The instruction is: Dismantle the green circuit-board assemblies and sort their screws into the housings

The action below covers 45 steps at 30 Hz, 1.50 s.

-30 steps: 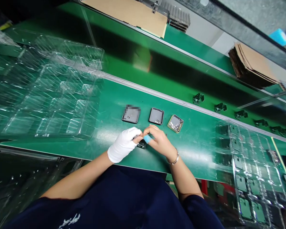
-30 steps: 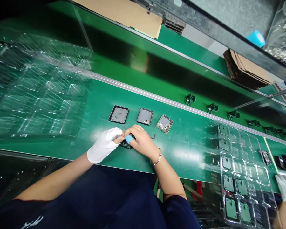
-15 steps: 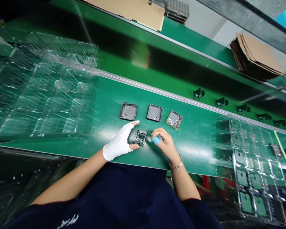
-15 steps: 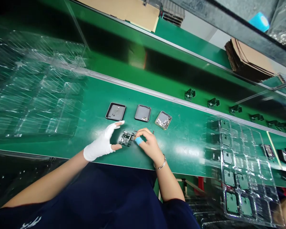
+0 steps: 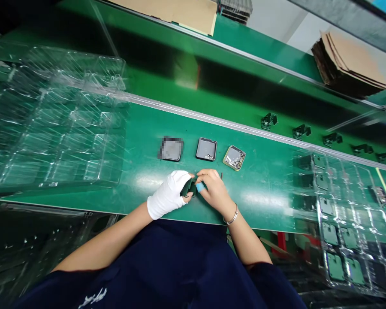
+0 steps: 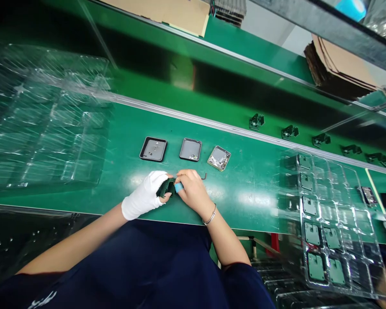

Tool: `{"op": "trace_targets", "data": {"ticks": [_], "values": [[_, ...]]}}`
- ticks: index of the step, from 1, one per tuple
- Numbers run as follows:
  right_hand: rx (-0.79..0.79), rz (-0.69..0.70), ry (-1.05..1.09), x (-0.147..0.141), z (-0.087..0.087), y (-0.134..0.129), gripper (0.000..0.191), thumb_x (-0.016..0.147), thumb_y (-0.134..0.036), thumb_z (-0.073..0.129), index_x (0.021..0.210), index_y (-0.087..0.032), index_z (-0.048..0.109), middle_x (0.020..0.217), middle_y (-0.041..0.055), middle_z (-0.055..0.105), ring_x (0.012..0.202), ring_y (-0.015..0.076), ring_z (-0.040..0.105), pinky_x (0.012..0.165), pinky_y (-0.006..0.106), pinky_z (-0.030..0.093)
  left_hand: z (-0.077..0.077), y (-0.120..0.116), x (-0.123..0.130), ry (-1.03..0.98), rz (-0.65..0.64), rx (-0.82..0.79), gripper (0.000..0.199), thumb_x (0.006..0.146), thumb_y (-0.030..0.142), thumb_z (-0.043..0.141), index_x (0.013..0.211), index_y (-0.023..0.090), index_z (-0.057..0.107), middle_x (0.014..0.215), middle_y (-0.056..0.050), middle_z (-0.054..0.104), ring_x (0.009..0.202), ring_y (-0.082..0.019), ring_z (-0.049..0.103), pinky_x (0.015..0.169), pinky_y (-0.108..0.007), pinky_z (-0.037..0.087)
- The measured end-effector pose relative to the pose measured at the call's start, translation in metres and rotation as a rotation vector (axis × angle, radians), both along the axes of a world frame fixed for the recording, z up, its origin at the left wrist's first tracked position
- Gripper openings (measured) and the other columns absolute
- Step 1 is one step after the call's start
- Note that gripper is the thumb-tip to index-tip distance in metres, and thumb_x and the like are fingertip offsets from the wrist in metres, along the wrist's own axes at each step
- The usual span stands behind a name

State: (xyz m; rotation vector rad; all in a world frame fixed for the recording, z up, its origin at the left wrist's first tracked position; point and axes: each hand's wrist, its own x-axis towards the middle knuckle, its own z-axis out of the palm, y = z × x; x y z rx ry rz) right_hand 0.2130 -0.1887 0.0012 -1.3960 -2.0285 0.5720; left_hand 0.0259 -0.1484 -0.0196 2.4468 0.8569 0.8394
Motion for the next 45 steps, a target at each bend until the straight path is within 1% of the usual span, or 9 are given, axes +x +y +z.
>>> {"op": "trace_targets", "data": {"ticks": [7, 10, 15, 24, 27, 32, 35, 40, 45], "values": [[-0.125, -0.077, -0.053, -0.005, -0.003, -0.003, 0.025, 0.080, -0.006, 0.045, 0.097, -0.021, 0.056, 0.098, 0.0078, 0.066, 0.095, 0.0211, 0.061, 0.086, 0.035, 0.048, 0.016, 0.005, -0.004, 0.006, -0.044, -0.203, 0.050, 0.075, 0.039, 0.061, 0.117, 0.014, 0.048, 0.107, -0.014, 0.060, 0.100, -0.028, 0.060, 0.086, -0.043, 0.051], [-0.190, -0.059, -0.146, -0.008, 0.003, -0.002, 0.028, 0.079, -0.005, 0.047, 0.099, -0.022, 0.057, 0.102, 0.0059, 0.066, 0.095, 0.0198, 0.062, 0.083, 0.031, 0.049, 0.031, 0.012, -0.006, 0.155, -0.035, -0.278, 0.025, 0.083, 0.032, 0.053, 0.102, 0.017, 0.056, 0.097, -0.009, 0.064, 0.092, -0.025, 0.061, 0.082, -0.039, 0.050], [-0.183, 0.007, -0.219, -0.018, 0.010, 0.002, 0.031, 0.077, -0.003, 0.045, 0.099, -0.021, 0.057, 0.103, 0.0072, 0.066, 0.098, 0.0212, 0.060, 0.083, 0.032, 0.049, 0.040, 0.020, -0.004, 0.398, -0.010, -0.078, 0.013, 0.083, 0.018, 0.050, 0.075, 0.017, 0.061, 0.070, -0.004, 0.062, 0.070, -0.021, 0.060, 0.089, -0.042, 0.046], [-0.146, 0.058, -0.258, -0.026, 0.015, 0.011, 0.028, 0.073, -0.003, 0.044, 0.093, -0.018, 0.057, 0.092, 0.0094, 0.064, 0.089, 0.0233, 0.057, 0.083, 0.035, 0.047, 0.035, 0.018, -0.002, 0.414, 0.041, -0.010, 0.016, 0.081, 0.016, 0.049, 0.070, 0.018, 0.060, 0.064, -0.004, 0.061, 0.067, -0.021, 0.061, 0.090, -0.043, 0.047], [-0.187, -0.028, -0.189, -0.022, 0.014, 0.014, 0.022, 0.079, -0.007, 0.044, 0.092, -0.020, 0.056, 0.093, 0.0072, 0.064, 0.087, 0.0211, 0.058, 0.080, 0.032, 0.047, 0.032, 0.019, -0.009, 0.282, 0.067, -0.143, 0.016, 0.085, 0.024, 0.051, 0.092, 0.017, 0.063, 0.088, -0.008, 0.068, 0.088, -0.025, 0.065, 0.093, -0.044, 0.047], [-0.295, -0.189, -0.138, -0.007, 0.003, 0.017, 0.017, 0.085, -0.012, 0.043, 0.092, -0.020, 0.057, 0.082, 0.0042, 0.064, 0.076, 0.0188, 0.059, 0.072, 0.029, 0.045, 0.022, 0.013, -0.025, 0.049, 0.150, -0.354, 0.053, 0.082, 0.040, 0.058, 0.126, 0.015, 0.045, 0.124, -0.014, 0.058, 0.116, -0.027, 0.057, 0.098, -0.042, 0.047], [-0.254, -0.206, -0.191, 0.002, -0.008, 0.018, 0.023, 0.082, -0.008, 0.043, 0.095, -0.019, 0.058, 0.091, 0.0071, 0.064, 0.086, 0.0210, 0.058, 0.079, 0.032, 0.045, 0.015, 0.004, -0.026, 0.100, 0.117, -0.370, 0.065, 0.071, 0.038, 0.068, 0.127, 0.015, 0.042, 0.125, -0.015, 0.056, 0.118, -0.032, 0.055, 0.098, -0.047, 0.047], [-0.200, -0.160, -0.332, 0.011, -0.017, 0.020, 0.027, 0.078, -0.003, 0.043, 0.092, -0.018, 0.060, 0.096, 0.0102, 0.061, 0.093, 0.0239, 0.052, 0.086, 0.037, 0.043, 0.001, -0.002, -0.023, 0.160, 0.177, -0.380, 0.053, 0.072, 0.028, 0.065, 0.120, 0.016, 0.045, 0.116, -0.014, 0.061, 0.110, -0.032, 0.060, 0.092, -0.047, 0.050], [-0.288, -0.046, -0.129, 0.014, -0.014, 0.018, 0.029, 0.076, 0.000, 0.041, 0.092, -0.018, 0.055, 0.092, 0.0063, 0.060, 0.088, 0.0194, 0.055, 0.083, 0.031, 0.044, -0.009, 0.003, -0.027, 0.123, 0.156, -0.328, 0.053, 0.074, 0.032, 0.067, 0.120, 0.016, 0.044, 0.118, -0.015, 0.059, 0.114, -0.032, 0.057, 0.097, -0.048, 0.047]]}}
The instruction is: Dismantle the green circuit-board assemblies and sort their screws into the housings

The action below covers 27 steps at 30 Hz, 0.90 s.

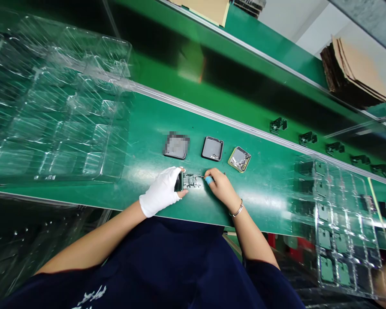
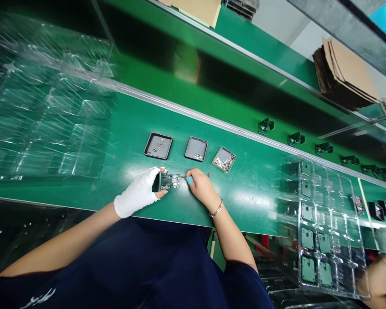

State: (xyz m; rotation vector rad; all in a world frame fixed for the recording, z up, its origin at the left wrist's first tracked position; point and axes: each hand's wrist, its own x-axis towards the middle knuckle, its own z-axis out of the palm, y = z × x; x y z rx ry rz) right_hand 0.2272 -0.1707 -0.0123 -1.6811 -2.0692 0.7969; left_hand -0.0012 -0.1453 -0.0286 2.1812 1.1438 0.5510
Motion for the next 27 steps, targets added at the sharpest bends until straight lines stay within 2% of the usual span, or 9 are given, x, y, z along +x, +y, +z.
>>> {"op": "trace_targets", "data": {"ticks": [3, 7, 14, 20, 22, 27], "values": [[-0.034, 0.050, 0.075, -0.002, 0.000, -0.002, 0.030, 0.076, 0.001, 0.042, 0.092, -0.020, 0.056, 0.094, 0.0045, 0.060, 0.089, 0.0173, 0.057, 0.084, 0.028, 0.044, -0.003, 0.001, -0.002, -0.018, -0.024, 0.016, 0.053, 0.076, 0.034, 0.065, 0.121, 0.015, 0.045, 0.118, -0.015, 0.058, 0.116, -0.032, 0.055, 0.099, -0.048, 0.045], [-0.035, 0.056, 0.010, -0.007, -0.002, -0.002, 0.032, 0.075, 0.002, 0.043, 0.093, -0.020, 0.056, 0.098, 0.0053, 0.061, 0.093, 0.0181, 0.058, 0.085, 0.029, 0.044, -0.002, 0.002, -0.002, -0.023, -0.028, 0.004, 0.054, 0.077, 0.037, 0.065, 0.123, 0.016, 0.045, 0.119, -0.015, 0.057, 0.116, -0.032, 0.055, 0.099, -0.049, 0.045], [-0.131, 0.008, -0.183, -0.018, 0.009, 0.002, 0.031, 0.074, 0.000, 0.046, 0.093, -0.022, 0.057, 0.098, 0.0051, 0.065, 0.087, 0.0197, 0.060, 0.071, 0.026, 0.044, -0.004, 0.002, -0.002, -0.030, -0.032, 0.004, 0.055, 0.076, 0.037, 0.067, 0.122, 0.016, 0.046, 0.116, -0.015, 0.058, 0.113, -0.032, 0.056, 0.099, -0.048, 0.045], [-0.188, 0.012, 0.051, -0.008, 0.008, 0.005, 0.020, 0.081, -0.005, 0.049, 0.088, -0.020, 0.060, 0.089, 0.0018, 0.065, 0.082, 0.0158, 0.060, 0.074, 0.025, 0.043, -0.005, 0.002, -0.003, -0.031, -0.022, -0.005, 0.054, 0.076, 0.036, 0.067, 0.122, 0.018, 0.046, 0.118, -0.013, 0.058, 0.115, -0.031, 0.055, 0.100, -0.048, 0.045], [-0.192, 0.033, 0.070, -0.005, 0.010, 0.005, 0.016, 0.082, -0.008, 0.050, 0.087, -0.020, 0.061, 0.086, 0.0017, 0.065, 0.080, 0.0154, 0.059, 0.074, 0.025, 0.042, -0.006, 0.001, -0.003, -0.034, -0.023, 0.007, 0.055, 0.076, 0.037, 0.067, 0.122, 0.017, 0.047, 0.118, -0.014, 0.058, 0.115, -0.032, 0.055, 0.100, -0.048, 0.045], [-0.203, 0.075, -0.093, -0.016, 0.017, 0.002, 0.024, 0.078, -0.003, 0.050, 0.091, -0.020, 0.061, 0.095, 0.0050, 0.067, 0.086, 0.0187, 0.061, 0.074, 0.027, 0.042, -0.006, 0.002, -0.003, -0.035, -0.023, 0.028, 0.055, 0.076, 0.036, 0.067, 0.123, 0.017, 0.045, 0.117, -0.014, 0.059, 0.114, -0.032, 0.056, 0.099, -0.048, 0.045]]}}
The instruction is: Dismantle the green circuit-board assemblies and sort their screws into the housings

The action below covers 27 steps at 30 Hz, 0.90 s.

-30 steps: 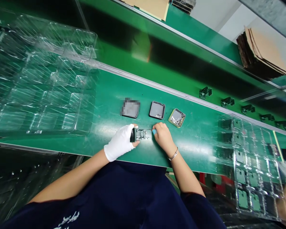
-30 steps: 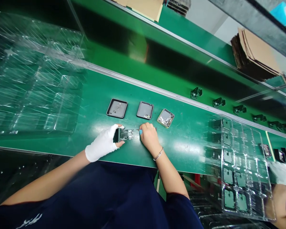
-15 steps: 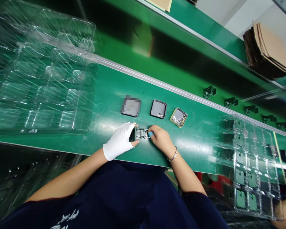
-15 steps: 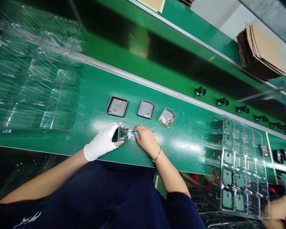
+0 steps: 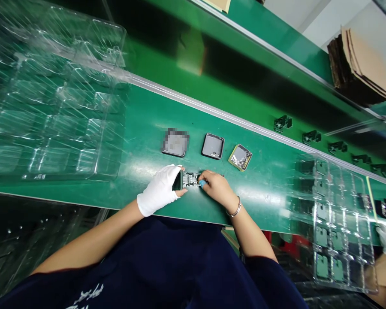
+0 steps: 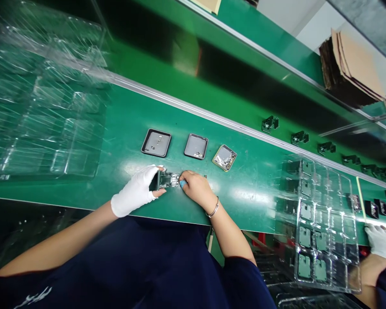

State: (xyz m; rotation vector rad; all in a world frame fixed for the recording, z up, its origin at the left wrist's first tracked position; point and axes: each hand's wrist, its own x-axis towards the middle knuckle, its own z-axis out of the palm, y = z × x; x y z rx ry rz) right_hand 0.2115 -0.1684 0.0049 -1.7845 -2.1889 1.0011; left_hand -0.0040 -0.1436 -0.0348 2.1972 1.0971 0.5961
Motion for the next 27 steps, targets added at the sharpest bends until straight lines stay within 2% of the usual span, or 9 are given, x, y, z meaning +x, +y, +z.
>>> {"op": "trace_targets", "data": {"ticks": [5, 7, 11, 15, 18, 21, 23, 25, 27], "values": [[-0.058, -0.050, -0.121, -0.003, 0.003, 0.000, 0.031, 0.075, -0.003, 0.050, 0.097, -0.021, 0.062, 0.100, 0.0051, 0.068, 0.087, 0.0198, 0.062, 0.071, 0.027, 0.044, 0.000, 0.001, -0.001, -0.008, 0.006, -0.019, 0.057, 0.074, 0.037, 0.070, 0.122, 0.016, 0.046, 0.117, -0.014, 0.060, 0.113, -0.032, 0.057, 0.098, -0.049, 0.047], [-0.019, -0.069, -0.044, 0.005, 0.002, 0.000, 0.028, 0.078, -0.005, 0.050, 0.096, -0.021, 0.064, 0.098, 0.0041, 0.068, 0.089, 0.0192, 0.062, 0.076, 0.028, 0.045, 0.001, 0.000, 0.000, -0.024, 0.017, -0.041, 0.057, 0.074, 0.040, 0.070, 0.120, 0.016, 0.047, 0.117, -0.014, 0.061, 0.111, -0.032, 0.059, 0.096, -0.048, 0.048], [0.248, -0.189, 0.116, 0.018, -0.004, -0.005, 0.018, 0.086, -0.016, 0.053, 0.098, -0.020, 0.066, 0.108, 0.0078, 0.066, 0.106, 0.0221, 0.057, 0.095, 0.038, 0.040, 0.002, -0.006, 0.003, -0.129, 0.032, -0.066, 0.056, 0.077, 0.042, 0.067, 0.121, 0.017, 0.044, 0.124, -0.015, 0.058, 0.115, -0.031, 0.058, 0.098, -0.048, 0.048], [0.199, -0.216, 0.425, 0.012, -0.005, -0.011, 0.011, 0.088, -0.026, 0.056, 0.087, -0.020, 0.064, 0.096, 0.0054, 0.066, 0.091, 0.0178, 0.062, 0.087, 0.034, 0.046, 0.007, -0.010, 0.005, -0.245, 0.000, -0.053, 0.061, 0.079, 0.046, 0.065, 0.127, 0.017, 0.040, 0.134, -0.017, 0.052, 0.125, -0.030, 0.052, 0.105, -0.047, 0.044], [0.263, -0.249, 0.432, 0.002, 0.002, -0.018, 0.008, 0.086, -0.027, 0.059, 0.083, -0.020, 0.061, 0.092, 0.0034, 0.065, 0.088, 0.0167, 0.062, 0.093, 0.037, 0.045, 0.010, -0.007, 0.005, -0.229, -0.044, -0.027, 0.070, 0.078, 0.049, 0.064, 0.134, 0.017, 0.036, 0.138, -0.017, 0.048, 0.129, -0.032, 0.048, 0.108, -0.048, 0.041], [0.390, -0.140, 0.200, -0.007, 0.009, -0.026, 0.004, 0.085, -0.023, 0.059, 0.087, -0.020, 0.061, 0.096, 0.0043, 0.066, 0.096, 0.0191, 0.060, 0.110, 0.049, 0.027, 0.009, -0.001, 0.006, -0.140, -0.047, 0.045, 0.070, 0.081, 0.048, 0.060, 0.138, 0.017, 0.034, 0.139, -0.017, 0.047, 0.129, -0.032, 0.047, 0.107, -0.050, 0.040], [0.432, 0.002, 0.082, -0.010, 0.012, -0.029, 0.008, 0.085, -0.019, 0.057, 0.090, -0.020, 0.062, 0.100, 0.0051, 0.067, 0.101, 0.0205, 0.058, 0.113, 0.052, 0.020, 0.008, 0.002, 0.008, -0.086, -0.067, 0.095, 0.068, 0.083, 0.048, 0.058, 0.139, 0.015, 0.035, 0.138, -0.018, 0.048, 0.127, -0.033, 0.049, 0.105, -0.050, 0.042], [0.442, 0.141, 0.049, -0.002, 0.014, -0.027, 0.013, 0.086, -0.018, 0.055, 0.094, -0.023, 0.064, 0.103, 0.0038, 0.068, 0.104, 0.0202, 0.057, 0.114, 0.050, 0.020, 0.007, 0.004, 0.011, -0.047, -0.107, 0.126, 0.065, 0.084, 0.049, 0.057, 0.136, 0.015, 0.039, 0.134, -0.018, 0.053, 0.123, -0.033, 0.052, 0.103, -0.049, 0.044], [0.427, 0.128, 0.013, 0.018, 0.016, -0.017, 0.017, 0.088, -0.020, 0.052, 0.097, -0.024, 0.066, 0.105, 0.0029, 0.068, 0.103, 0.0193, 0.058, 0.111, 0.045, 0.027, 0.007, 0.004, 0.011, -0.015, -0.133, 0.131, 0.061, 0.083, 0.049, 0.057, 0.132, 0.015, 0.042, 0.127, -0.017, 0.057, 0.118, -0.032, 0.056, 0.100, -0.048, 0.047]]}}
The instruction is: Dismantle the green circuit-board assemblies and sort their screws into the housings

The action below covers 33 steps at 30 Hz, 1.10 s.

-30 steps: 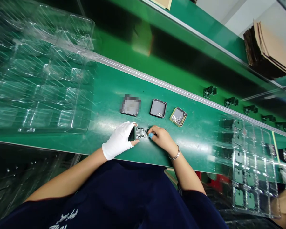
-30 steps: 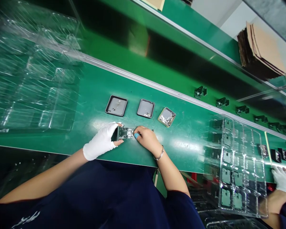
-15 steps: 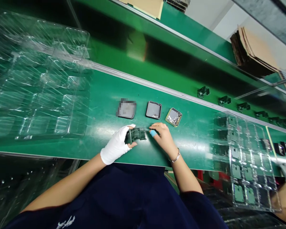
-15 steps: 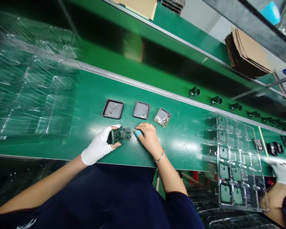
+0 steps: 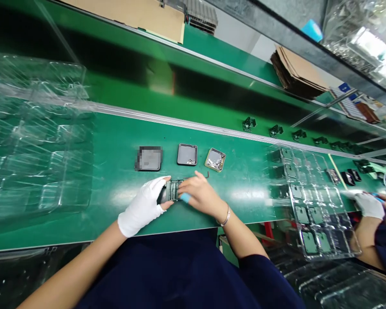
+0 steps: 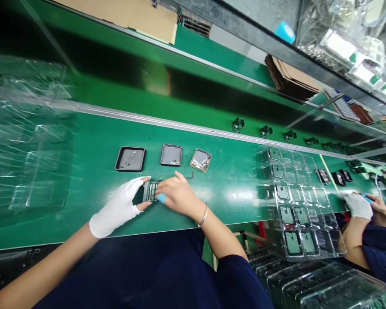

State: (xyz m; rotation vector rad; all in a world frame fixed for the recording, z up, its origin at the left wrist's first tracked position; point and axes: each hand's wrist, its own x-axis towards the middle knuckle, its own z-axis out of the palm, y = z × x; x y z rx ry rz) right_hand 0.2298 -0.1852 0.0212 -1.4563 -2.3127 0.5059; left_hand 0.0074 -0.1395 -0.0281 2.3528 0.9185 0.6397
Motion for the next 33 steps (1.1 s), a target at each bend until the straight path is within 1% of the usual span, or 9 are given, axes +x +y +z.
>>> {"op": "trace_targets", "data": {"ticks": [4, 6, 16, 18, 20, 23, 26, 29, 33], "values": [[-0.096, -0.520, -0.317, 0.063, 0.006, 0.032, 0.028, 0.091, -0.015, 0.043, 0.104, -0.019, 0.067, 0.104, 0.0098, 0.067, 0.100, 0.0224, 0.058, 0.089, 0.036, 0.042, 0.001, -0.003, -0.001, 0.040, 0.007, -0.015, 0.059, 0.083, 0.048, 0.058, 0.130, 0.015, 0.043, 0.125, -0.016, 0.058, 0.116, -0.032, 0.058, 0.098, -0.047, 0.048], [-0.186, -0.630, -0.508, 0.087, 0.005, 0.046, 0.031, 0.087, -0.010, 0.044, 0.105, -0.017, 0.068, 0.104, 0.0124, 0.066, 0.099, 0.0244, 0.058, 0.084, 0.035, 0.041, 0.001, -0.004, -0.002, 0.052, 0.005, -0.009, 0.060, 0.083, 0.049, 0.057, 0.129, 0.014, 0.043, 0.126, -0.016, 0.058, 0.117, -0.032, 0.057, 0.098, -0.047, 0.048], [-0.174, -0.568, -0.514, 0.099, -0.009, 0.063, 0.023, 0.081, -0.010, 0.048, 0.094, -0.014, 0.066, 0.100, 0.0136, 0.065, 0.096, 0.0235, 0.058, 0.081, 0.032, 0.039, 0.007, -0.007, -0.003, 0.067, -0.006, -0.011, 0.064, 0.085, 0.051, 0.055, 0.135, 0.015, 0.038, 0.131, -0.017, 0.054, 0.122, -0.031, 0.053, 0.100, -0.047, 0.046], [-0.113, -0.615, -0.351, 0.102, -0.010, 0.060, 0.021, 0.082, -0.013, 0.046, 0.094, -0.015, 0.063, 0.098, 0.0102, 0.065, 0.092, 0.0209, 0.058, 0.078, 0.030, 0.041, 0.013, -0.006, -0.006, 0.008, 0.034, 0.017, 0.061, 0.086, 0.050, 0.054, 0.134, 0.015, 0.040, 0.131, -0.016, 0.055, 0.122, -0.030, 0.054, 0.101, -0.046, 0.046], [-0.065, -0.676, -0.011, 0.098, -0.011, 0.055, 0.018, 0.083, -0.018, 0.043, 0.089, -0.016, 0.061, 0.086, 0.0059, 0.064, 0.078, 0.0175, 0.058, 0.070, 0.028, 0.043, 0.021, -0.006, -0.006, -0.063, 0.098, 0.061, 0.049, 0.089, 0.045, 0.051, 0.128, 0.015, 0.046, 0.126, -0.015, 0.059, 0.118, -0.027, 0.056, 0.100, -0.044, 0.047], [-0.073, -0.622, 0.536, 0.071, -0.009, 0.041, 0.014, 0.082, -0.028, 0.048, 0.084, -0.018, 0.058, 0.073, 0.0007, 0.060, 0.065, 0.0141, 0.055, 0.061, 0.026, 0.044, 0.035, -0.005, -0.001, -0.137, 0.142, 0.091, 0.031, 0.092, 0.037, 0.047, 0.113, 0.016, 0.057, 0.111, -0.011, 0.066, 0.105, -0.023, 0.062, 0.094, -0.038, 0.050], [-0.181, -0.427, 0.784, 0.026, -0.001, 0.023, 0.018, 0.084, -0.033, 0.053, 0.094, -0.021, 0.061, 0.082, 0.0004, 0.062, 0.064, 0.0122, 0.058, 0.061, 0.027, 0.049, 0.046, -0.006, 0.013, -0.148, 0.095, 0.052, 0.028, 0.093, 0.038, 0.044, 0.100, 0.018, 0.063, 0.098, -0.007, 0.069, 0.092, -0.020, 0.065, 0.084, -0.034, 0.052], [-0.255, -0.273, 0.809, -0.012, 0.005, 0.007, 0.019, 0.087, -0.032, 0.052, 0.099, -0.024, 0.064, 0.092, 0.0020, 0.063, 0.065, 0.0120, 0.061, 0.062, 0.028, 0.052, 0.050, -0.007, 0.025, -0.114, 0.051, -0.004, 0.033, 0.093, 0.041, 0.042, 0.085, 0.018, 0.064, 0.082, -0.005, 0.068, 0.077, -0.018, 0.064, 0.072, -0.030, 0.051], [-0.118, -0.258, 0.659, -0.030, 0.004, -0.004, 0.016, 0.087, -0.026, 0.052, 0.094, -0.024, 0.066, 0.090, 0.0032, 0.067, 0.080, 0.0159, 0.063, 0.068, 0.028, 0.052, 0.049, -0.006, 0.025, -0.029, 0.074, 0.057, 0.041, 0.095, 0.038, 0.036, 0.067, 0.019, 0.059, 0.064, -0.004, 0.061, 0.061, -0.017, 0.057, 0.059, -0.030, 0.044]]}}
